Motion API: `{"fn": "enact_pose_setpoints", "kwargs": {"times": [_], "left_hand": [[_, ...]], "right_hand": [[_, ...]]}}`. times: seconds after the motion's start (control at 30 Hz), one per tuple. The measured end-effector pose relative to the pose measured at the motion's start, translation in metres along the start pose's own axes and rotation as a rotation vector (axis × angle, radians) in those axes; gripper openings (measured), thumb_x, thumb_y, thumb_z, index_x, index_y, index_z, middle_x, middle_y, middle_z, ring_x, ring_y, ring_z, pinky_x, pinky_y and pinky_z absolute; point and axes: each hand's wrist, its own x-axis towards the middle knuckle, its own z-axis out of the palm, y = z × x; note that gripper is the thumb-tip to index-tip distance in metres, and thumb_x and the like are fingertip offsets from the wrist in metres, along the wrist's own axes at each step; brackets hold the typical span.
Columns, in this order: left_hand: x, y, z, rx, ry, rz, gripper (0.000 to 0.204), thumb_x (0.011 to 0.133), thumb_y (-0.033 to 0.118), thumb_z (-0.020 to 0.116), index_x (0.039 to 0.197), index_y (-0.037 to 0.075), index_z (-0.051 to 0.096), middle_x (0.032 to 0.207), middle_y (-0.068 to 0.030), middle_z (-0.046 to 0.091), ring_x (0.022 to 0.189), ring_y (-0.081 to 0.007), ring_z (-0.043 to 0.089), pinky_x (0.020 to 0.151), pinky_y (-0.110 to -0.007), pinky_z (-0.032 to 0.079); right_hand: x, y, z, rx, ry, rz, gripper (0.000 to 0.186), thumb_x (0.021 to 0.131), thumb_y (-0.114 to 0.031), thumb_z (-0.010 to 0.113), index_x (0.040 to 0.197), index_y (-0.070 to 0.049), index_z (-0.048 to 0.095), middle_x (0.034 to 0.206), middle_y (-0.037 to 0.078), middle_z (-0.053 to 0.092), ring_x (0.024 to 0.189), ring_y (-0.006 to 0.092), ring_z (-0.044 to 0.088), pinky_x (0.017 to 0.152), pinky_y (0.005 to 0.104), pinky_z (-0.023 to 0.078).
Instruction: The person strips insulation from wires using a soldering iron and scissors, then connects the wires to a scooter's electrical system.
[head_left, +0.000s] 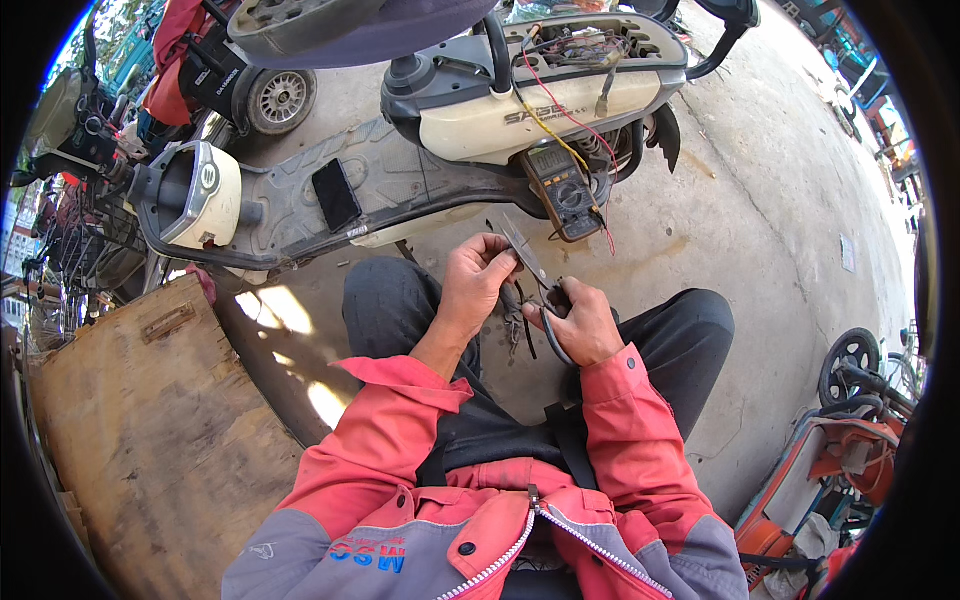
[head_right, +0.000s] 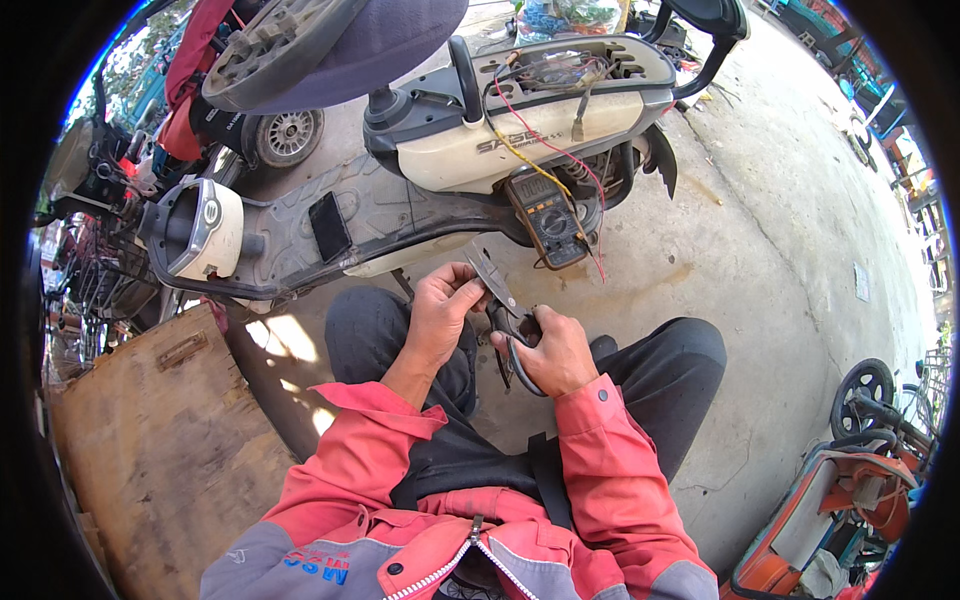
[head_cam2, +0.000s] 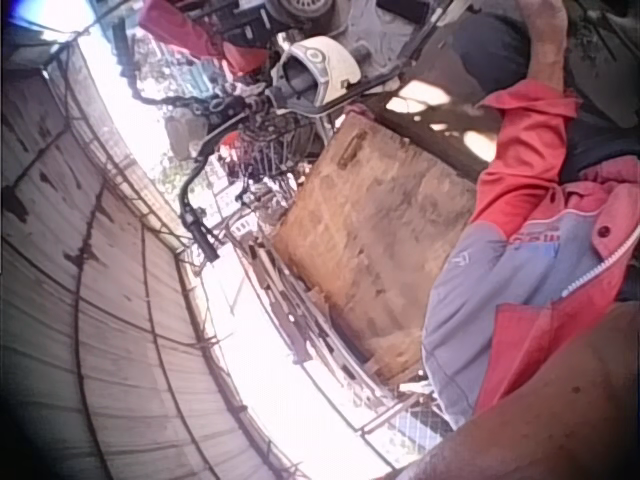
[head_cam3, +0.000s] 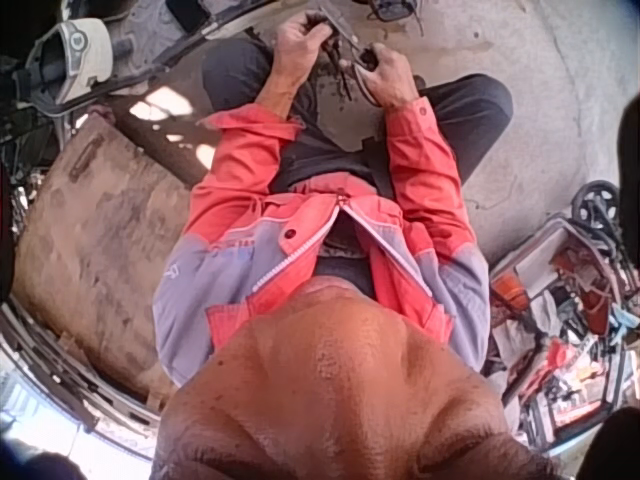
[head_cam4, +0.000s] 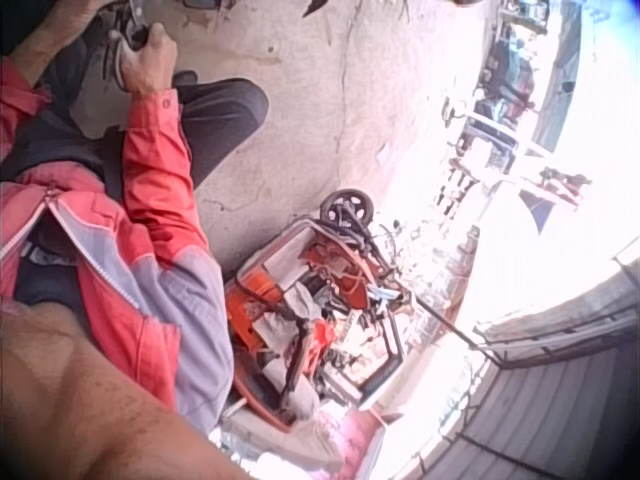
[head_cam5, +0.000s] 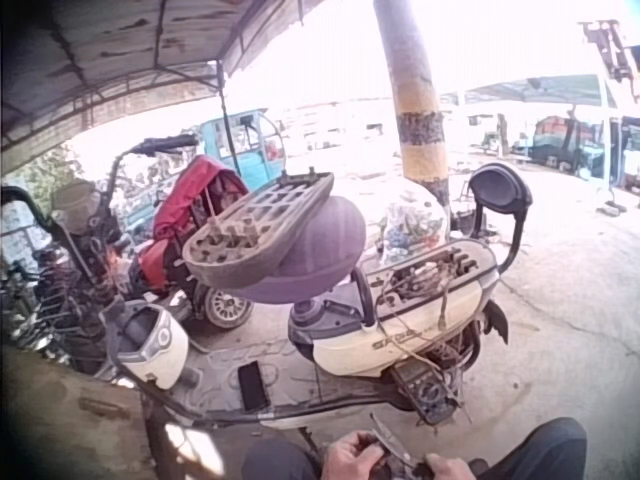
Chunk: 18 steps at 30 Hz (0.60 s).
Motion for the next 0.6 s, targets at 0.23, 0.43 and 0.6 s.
{"fn": "enact_pose_setpoints", "kwargs": {"times": [0.23,0.43,0.6], "left_hand": [[0.0004,-0.0006,-0.0002,-0.038,-0.014,-0.006,0.01,0.094,0.007,0.059,0.101,0.001,0.057,0.089,-0.004,0.065,0.075,-0.0091,0.06,0.066,-0.023,0.047],[0.0012,-0.0015,-0.0007,-0.099,-0.006,0.006,0.008,0.097,0.008,0.054,0.104,0.004,0.053,0.087,-0.0023,0.062,0.074,-0.0097,0.059,0.066,-0.023,0.043],[0.0012,-0.0011,0.0001,-0.09,-0.023,0.028,0.008,0.098,0.007,0.053,0.105,0.005,0.053,0.087,-0.002,0.061,0.074,-0.0095,0.058,0.065,-0.023,0.042]], "right_hand": [[-0.0014,-0.0017,0.0004,0.022,-0.012,0.007,0.054,0.076,-0.041,0.08,0.077,0.008,0.058,0.067,0.024,0.061,0.063,0.0381,0.063,0.06,0.0426,0.048],[-0.0018,0.0023,0.0052,0.079,0.002,0.014,0.052,0.074,-0.036,0.083,0.076,0.006,0.052,0.062,0.016,0.052,0.057,0.0229,0.045,0.055,0.0382,0.041],[-0.0023,-0.0006,0.0047,0.073,-0.006,0.021,0.053,0.075,-0.037,0.082,0.075,0.006,0.051,0.062,0.017,0.051,0.057,0.0239,0.044,0.056,0.0389,0.041]]}}
